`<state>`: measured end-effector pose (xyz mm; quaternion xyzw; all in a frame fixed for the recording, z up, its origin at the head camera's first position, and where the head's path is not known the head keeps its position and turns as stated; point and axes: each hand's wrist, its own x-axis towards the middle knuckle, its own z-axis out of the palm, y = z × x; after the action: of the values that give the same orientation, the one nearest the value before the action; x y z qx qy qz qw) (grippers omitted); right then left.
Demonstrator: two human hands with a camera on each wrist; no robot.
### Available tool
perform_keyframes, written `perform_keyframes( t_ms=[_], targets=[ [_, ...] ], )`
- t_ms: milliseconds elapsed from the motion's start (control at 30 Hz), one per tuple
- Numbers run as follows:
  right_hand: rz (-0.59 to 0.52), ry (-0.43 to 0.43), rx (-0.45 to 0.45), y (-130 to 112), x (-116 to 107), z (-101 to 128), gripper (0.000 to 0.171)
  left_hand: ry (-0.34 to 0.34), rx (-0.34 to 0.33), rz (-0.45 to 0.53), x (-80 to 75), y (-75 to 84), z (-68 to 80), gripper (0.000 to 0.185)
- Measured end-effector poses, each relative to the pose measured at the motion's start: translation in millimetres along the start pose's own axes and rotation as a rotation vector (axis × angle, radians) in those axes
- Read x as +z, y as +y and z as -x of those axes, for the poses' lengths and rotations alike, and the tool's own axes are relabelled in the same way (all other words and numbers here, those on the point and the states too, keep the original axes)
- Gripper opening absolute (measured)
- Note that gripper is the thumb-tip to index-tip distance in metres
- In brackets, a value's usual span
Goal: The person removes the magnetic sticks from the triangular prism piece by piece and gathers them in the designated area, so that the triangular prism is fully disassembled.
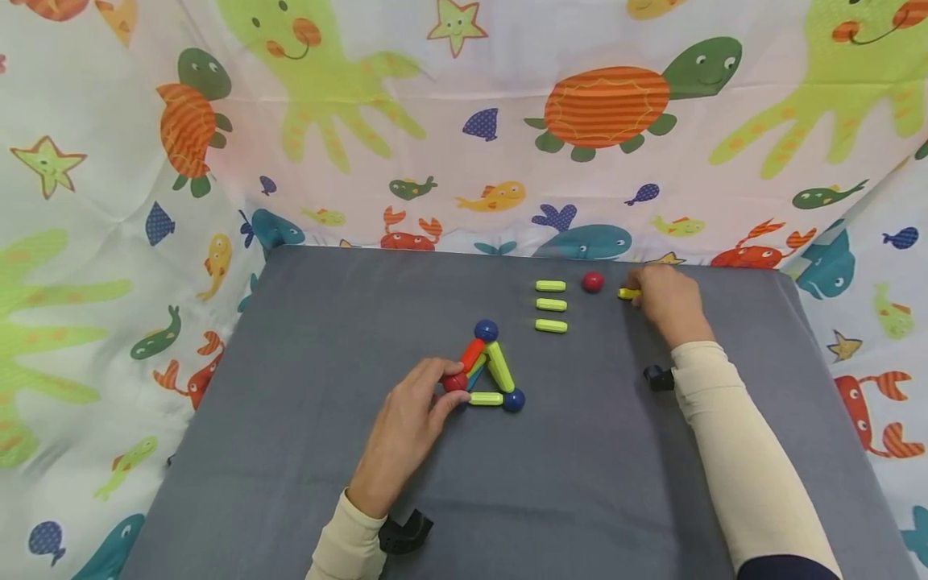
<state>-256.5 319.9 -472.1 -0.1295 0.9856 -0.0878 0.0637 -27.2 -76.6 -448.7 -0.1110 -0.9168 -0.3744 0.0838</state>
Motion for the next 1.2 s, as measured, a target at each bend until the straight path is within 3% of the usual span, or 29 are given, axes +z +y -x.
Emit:
perform_keyframes(
  t_ms=[500, 633, 733, 833, 1000, 1100, 1200],
  targets=[
    [-0.041, 0.043, 0.009, 3, 3, -3, 0.02, -0.006, 0.018, -0.002, -0.5, -0.6, -0.6, 0.033],
    [-0.001, 0.094, -0.017, -10, -2, 3, 0.031, -0.001, 0.018, -0.016, 0.8, -1.1, -0.4, 0.032],
    [0.01, 0.14, -0.047, -35, -10, 12, 0.038, -0.001, 0.014, -0.022, 1.5, -1.1, -0.5, 0.033],
    [-0.048, 0.147, -0.129, -71, -20, 23, 0.038, 0.0, 0.011, -0.024, 2.2, -1.1, -0.9, 0.034],
    [-0.196, 0.024, -0.386, -134, -25, 38, 0.041, 0.007, 0.016, -0.017, 2.4, -1.2, -1.2, 0.035],
    [-0.272, -0.061, -0.539, -162, -24, 44, 0.051, 0.01, 0.022, -0.01, 2.6, -1.1, -1.3, 0.035],
    [-0.304, -0.106, -0.629, -178, -23, 49, 0.056, 0.017, 0.029, -0.006, 2.6, -0.5, -1.8, 0.036]
  ],
)
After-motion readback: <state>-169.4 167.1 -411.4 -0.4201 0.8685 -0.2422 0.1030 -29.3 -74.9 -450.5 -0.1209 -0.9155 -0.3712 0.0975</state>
